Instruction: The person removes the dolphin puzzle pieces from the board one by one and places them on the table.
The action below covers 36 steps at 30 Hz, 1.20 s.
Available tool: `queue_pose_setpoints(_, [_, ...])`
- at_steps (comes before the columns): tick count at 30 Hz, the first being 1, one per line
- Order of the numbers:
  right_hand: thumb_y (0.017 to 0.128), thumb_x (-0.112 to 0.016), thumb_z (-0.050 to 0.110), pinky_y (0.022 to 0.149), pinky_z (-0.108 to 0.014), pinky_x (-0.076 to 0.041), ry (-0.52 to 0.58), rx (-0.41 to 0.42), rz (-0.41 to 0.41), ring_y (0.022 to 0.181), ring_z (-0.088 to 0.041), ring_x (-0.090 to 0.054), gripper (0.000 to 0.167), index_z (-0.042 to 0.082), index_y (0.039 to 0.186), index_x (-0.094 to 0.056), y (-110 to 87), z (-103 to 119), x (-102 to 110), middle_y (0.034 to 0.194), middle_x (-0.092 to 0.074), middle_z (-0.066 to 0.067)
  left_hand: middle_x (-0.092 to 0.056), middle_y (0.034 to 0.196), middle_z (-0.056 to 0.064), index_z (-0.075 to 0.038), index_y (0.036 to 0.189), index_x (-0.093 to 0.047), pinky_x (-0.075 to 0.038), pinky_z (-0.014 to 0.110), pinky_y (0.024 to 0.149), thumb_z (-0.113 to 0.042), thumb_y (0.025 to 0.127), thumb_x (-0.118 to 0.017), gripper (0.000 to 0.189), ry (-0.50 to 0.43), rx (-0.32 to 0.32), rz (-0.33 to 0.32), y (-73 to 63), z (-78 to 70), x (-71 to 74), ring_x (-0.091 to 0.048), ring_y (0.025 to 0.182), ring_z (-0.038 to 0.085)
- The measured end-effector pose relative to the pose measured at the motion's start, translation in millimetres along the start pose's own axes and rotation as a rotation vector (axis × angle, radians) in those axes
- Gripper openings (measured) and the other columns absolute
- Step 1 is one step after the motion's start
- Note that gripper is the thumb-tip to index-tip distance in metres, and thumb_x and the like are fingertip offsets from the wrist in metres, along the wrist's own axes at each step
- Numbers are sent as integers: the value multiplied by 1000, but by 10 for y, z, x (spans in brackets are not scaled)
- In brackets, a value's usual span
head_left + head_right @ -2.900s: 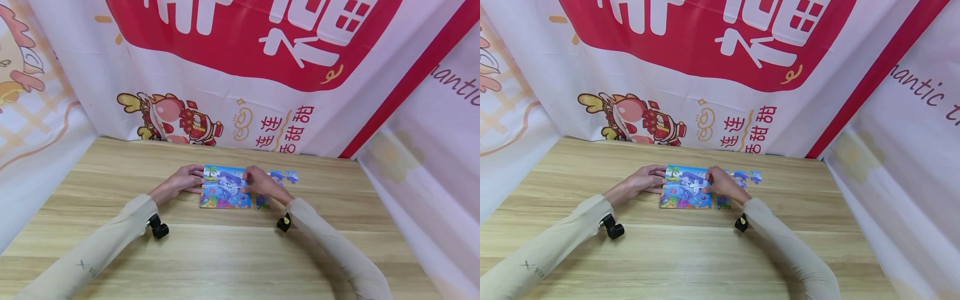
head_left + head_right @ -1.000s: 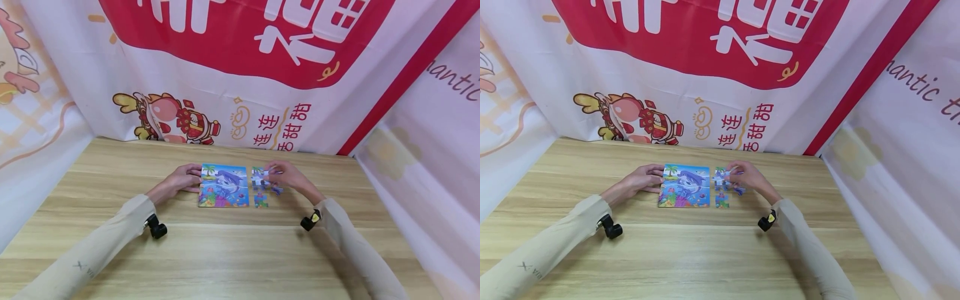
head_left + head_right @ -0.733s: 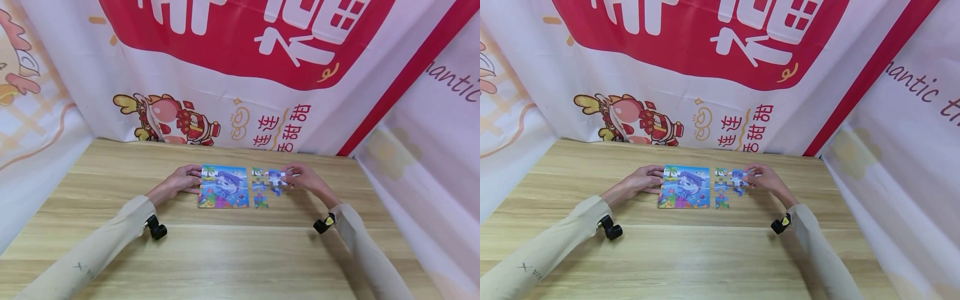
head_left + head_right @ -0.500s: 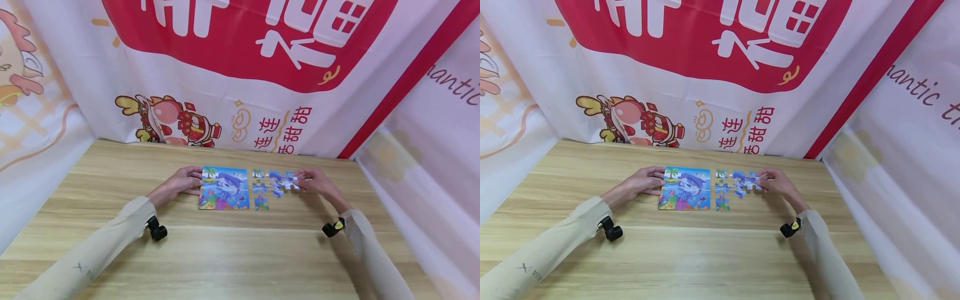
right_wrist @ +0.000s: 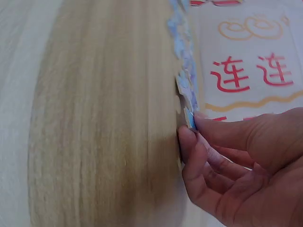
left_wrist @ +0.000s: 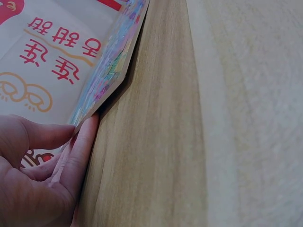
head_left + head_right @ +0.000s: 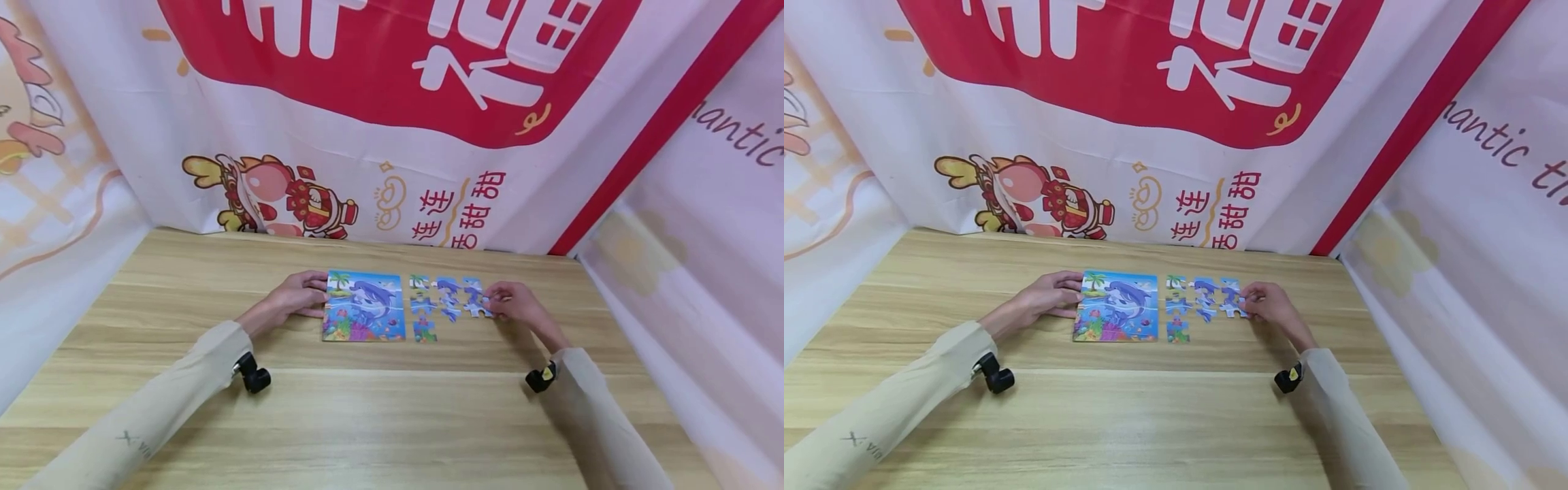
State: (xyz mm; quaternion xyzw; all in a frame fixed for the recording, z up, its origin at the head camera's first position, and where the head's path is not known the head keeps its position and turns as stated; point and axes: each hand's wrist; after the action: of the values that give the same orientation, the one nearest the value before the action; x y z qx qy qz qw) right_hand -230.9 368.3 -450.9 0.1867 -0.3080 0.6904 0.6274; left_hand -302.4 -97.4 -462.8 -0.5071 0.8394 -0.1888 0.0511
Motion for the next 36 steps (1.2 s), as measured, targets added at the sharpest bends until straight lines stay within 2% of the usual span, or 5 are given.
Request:
queue_pose_setpoints(9, [96, -69, -2, 64, -27, -59, -99, -21, -43, 78, -18, -63, 18, -9, 113, -66, 3, 75, -43, 97, -70, -19, -48, 139, 21, 3, 160, -30, -67, 37, 90, 2, 100, -59, 67, -16, -30, 15, -8, 20, 12, -63, 109, 22])
queue_pose_setpoints(14, [98, -72, 3, 63, -26, -57, -130, -59, -42, 79, -18, -61, 19, -6, 114, -67, -13, 87, -72, 98, -70, -16, -45, 145, 22, 1, 162, -29, -66, 35, 90, 2, 102, -57, 66, -3, -3, 14, -10, -4, -12, -62, 115, 27])
queue_pose_setpoints(18, [96, -75, 5, 67, -26, -54, -147, -33, -79, 82, -21, -60, 22, -7, 112, -66, -15, 75, -84, 98, -69, -17, -45, 148, 23, -1, 162, -31, -66, 34, 90, 1, 103, -57, 65, 18, 14, 4, -10, -17, -5, -62, 117, 29])
queue_pose_setpoints(27, [95, -77, 9, 72, -23, -50, -153, -28, -115, 89, -25, -61, 22, -5, 108, -65, 1, 40, -120, 99, -68, -17, -45, 147, 23, -1, 162, -30, -66, 34, 90, 1, 102, -57, 66, 27, 12, 4, -8, -13, 24, -63, 117, 29])
queue_pose_setpoints(36, [95, -75, 6, 72, -25, -54, -140, -14, -133, 88, -24, -61, 19, -5, 107, -66, -46, 114, -111, 99, -68, -17, -44, 146, 24, 2, 162, -29, -66, 35, 91, 3, 102, -58, 67, 3, -16, 17, -12, 0, 13, -62, 116, 29])
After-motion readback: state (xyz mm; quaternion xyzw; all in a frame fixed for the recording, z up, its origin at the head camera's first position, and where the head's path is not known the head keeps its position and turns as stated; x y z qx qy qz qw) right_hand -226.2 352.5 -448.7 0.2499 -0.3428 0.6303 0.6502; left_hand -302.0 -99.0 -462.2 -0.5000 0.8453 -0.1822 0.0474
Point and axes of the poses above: each hand's wrist, its own y-axis towards the middle knuckle, its own x-axis out of the back of the hand, z = x × y
